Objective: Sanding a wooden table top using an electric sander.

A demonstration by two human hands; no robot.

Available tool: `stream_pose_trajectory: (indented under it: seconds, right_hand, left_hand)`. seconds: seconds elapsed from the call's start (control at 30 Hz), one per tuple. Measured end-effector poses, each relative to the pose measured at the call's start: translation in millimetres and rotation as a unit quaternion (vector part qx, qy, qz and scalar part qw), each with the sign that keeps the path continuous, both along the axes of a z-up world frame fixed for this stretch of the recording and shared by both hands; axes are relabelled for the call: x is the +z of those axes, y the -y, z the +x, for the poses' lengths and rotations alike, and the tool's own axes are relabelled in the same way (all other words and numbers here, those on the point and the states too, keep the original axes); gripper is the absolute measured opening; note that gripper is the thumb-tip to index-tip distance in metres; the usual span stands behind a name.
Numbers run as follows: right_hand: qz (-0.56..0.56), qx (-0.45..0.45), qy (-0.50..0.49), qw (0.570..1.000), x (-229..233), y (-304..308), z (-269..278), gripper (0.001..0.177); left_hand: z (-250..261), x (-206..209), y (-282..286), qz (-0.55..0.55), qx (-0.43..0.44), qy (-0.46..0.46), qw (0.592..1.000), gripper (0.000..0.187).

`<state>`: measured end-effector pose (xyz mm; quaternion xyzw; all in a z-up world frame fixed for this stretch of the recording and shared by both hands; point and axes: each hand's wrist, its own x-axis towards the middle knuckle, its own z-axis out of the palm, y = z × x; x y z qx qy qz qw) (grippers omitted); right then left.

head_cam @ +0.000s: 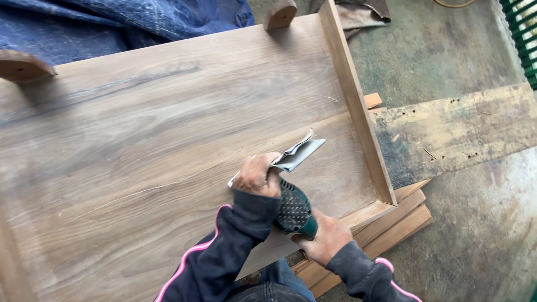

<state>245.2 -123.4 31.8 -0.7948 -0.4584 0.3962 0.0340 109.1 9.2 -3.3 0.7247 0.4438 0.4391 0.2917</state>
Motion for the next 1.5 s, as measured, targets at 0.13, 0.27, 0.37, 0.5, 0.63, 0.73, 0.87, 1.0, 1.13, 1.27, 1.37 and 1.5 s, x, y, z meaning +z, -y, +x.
stream_pose_trajectory:
  seconds: [0.13, 0.27, 0.37, 0.5, 0.63, 0.73, 0.87, 1.0, 1.13, 1.27, 1.37, 1.5]
  right_hand:
    - [0.027, -0.041, 0.004, 0.999, -2.5, 10.9, 52.4, 0.054]
    - [0.058, -0.072, 0.028, 0.995, -11.3, 23.9, 96.3, 0.054]
    - [0.097, -0.078, 0.023, 0.992, -17.0, 31.7, 122.7, 0.049]
    - [0.054, -0.113, 0.044, 0.991, -8.6, 28.6, 143.8, 0.046]
    - [0.084, -0.090, 0.042, 0.991, -22.5, 31.0, 170.0, 0.046]
    - [0.041, -0.037, 0.073, 0.996, -19.8, 18.5, 180.9, 0.047]
    - [0.014, 0.107, 0.094, 0.990, -7.6, -6.1, 192.0, 0.052]
    - [0.071, 0.232, 0.101, 0.965, -12.7, -22.9, 206.1, 0.061]
    - [0.024, 0.339, 0.119, 0.933, -19.6, -45.3, 209.7, 0.039]
    - [0.054, 0.407, 0.069, 0.909, 1.8, -66.6, 176.9, 0.045]
    - [0.056, 0.439, 0.035, 0.896, 6.0, -70.0, 151.2, 0.047]
    - [0.017, 0.488, 0.017, 0.872, 7.1, -66.7, 120.7, 0.037]
  left_hand:
    - [64.9, -6.1, 2.0, -0.006, -0.015, -0.008, 1.000, 0.028]
    - [119.2, -8.9, 5.2, 0.019, -0.048, 0.012, 0.999, 0.026]
    - [151.6, -6.3, 6.4, 0.006, -0.070, 0.011, 0.997, 0.020]
    - [184.0, -5.4, 7.4, -0.003, -0.088, 0.019, 0.996, 0.017]
    - [194.4, -9.0, 3.2, 0.006, -0.089, 0.008, 0.996, 0.016]
    - [176.9, -5.8, 1.3, 0.013, -0.088, -0.020, 0.996, 0.013]
    - [141.8, -17.5, 4.5, 0.068, -0.159, -0.094, 0.980, 0.013]
    - [105.7, -13.4, 6.6, 0.061, -0.191, -0.025, 0.979, 0.019]
    - [81.5, -15.9, 28.1, 0.044, -0.159, -0.018, 0.986, 0.021]
    - [64.2, -3.9, 50.2, -0.040, -0.073, -0.051, 0.995, 0.022]
    - [47.2, -1.1, 63.7, -0.079, -0.007, -0.029, 0.996, 0.022]
    - [16.8, -3.0, 87.5, -0.109, 0.045, -0.018, 0.993, 0.029]
